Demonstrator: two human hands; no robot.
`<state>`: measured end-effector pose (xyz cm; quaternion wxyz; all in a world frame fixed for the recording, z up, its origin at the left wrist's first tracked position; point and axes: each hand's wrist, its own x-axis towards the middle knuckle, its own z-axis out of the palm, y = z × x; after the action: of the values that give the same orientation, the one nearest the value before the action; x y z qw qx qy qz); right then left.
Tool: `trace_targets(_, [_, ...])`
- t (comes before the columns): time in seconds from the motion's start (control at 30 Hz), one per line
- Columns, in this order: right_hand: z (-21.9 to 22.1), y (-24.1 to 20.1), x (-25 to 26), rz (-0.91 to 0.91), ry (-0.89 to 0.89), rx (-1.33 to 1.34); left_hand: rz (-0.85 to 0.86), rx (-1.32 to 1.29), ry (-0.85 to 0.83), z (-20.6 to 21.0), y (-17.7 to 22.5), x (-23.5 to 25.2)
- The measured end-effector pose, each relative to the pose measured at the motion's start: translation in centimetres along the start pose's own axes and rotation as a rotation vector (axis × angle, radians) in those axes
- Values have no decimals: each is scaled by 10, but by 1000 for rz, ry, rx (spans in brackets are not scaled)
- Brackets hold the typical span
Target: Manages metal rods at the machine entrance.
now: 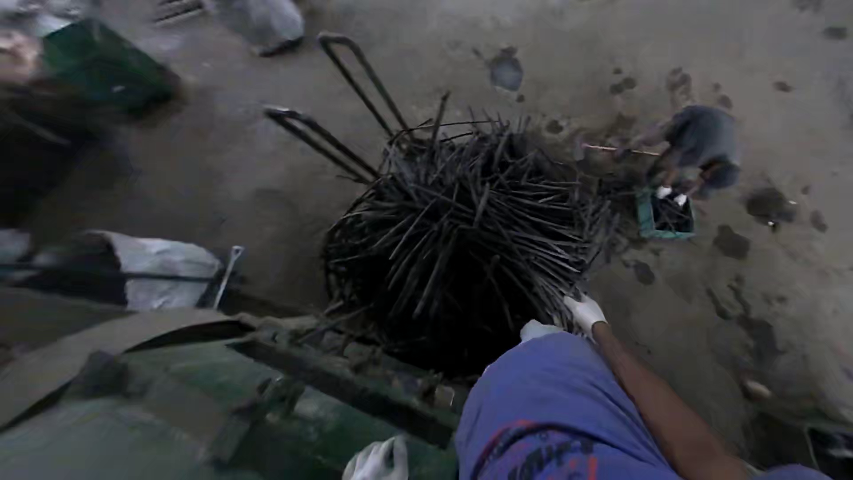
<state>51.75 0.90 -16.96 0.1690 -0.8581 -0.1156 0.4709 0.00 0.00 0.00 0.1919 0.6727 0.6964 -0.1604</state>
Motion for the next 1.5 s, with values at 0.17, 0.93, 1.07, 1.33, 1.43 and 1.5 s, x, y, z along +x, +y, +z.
trace_targets(0.17, [13,-25,16,-11,-45,-137,93,57,466,126,-84,33])
trace_targets(0.93, [15,39,57,-21,-189,-501,33,57,411,104,-63,33])
trace_targets(1.07, [15,31,58,-51,-207,-529,-9,95,369,103,-58,36])
trace_targets(1.33, [13,23,68,-96,-282,-550,-206,-413,-203,117,21,72])
trace_targets(1.43, [14,19,68,-82,-268,-448,-159,-512,-390,141,76,98])
trace_targets(1.5, [17,11,60,-62,-233,-337,-102,-529,-429,152,118,119])
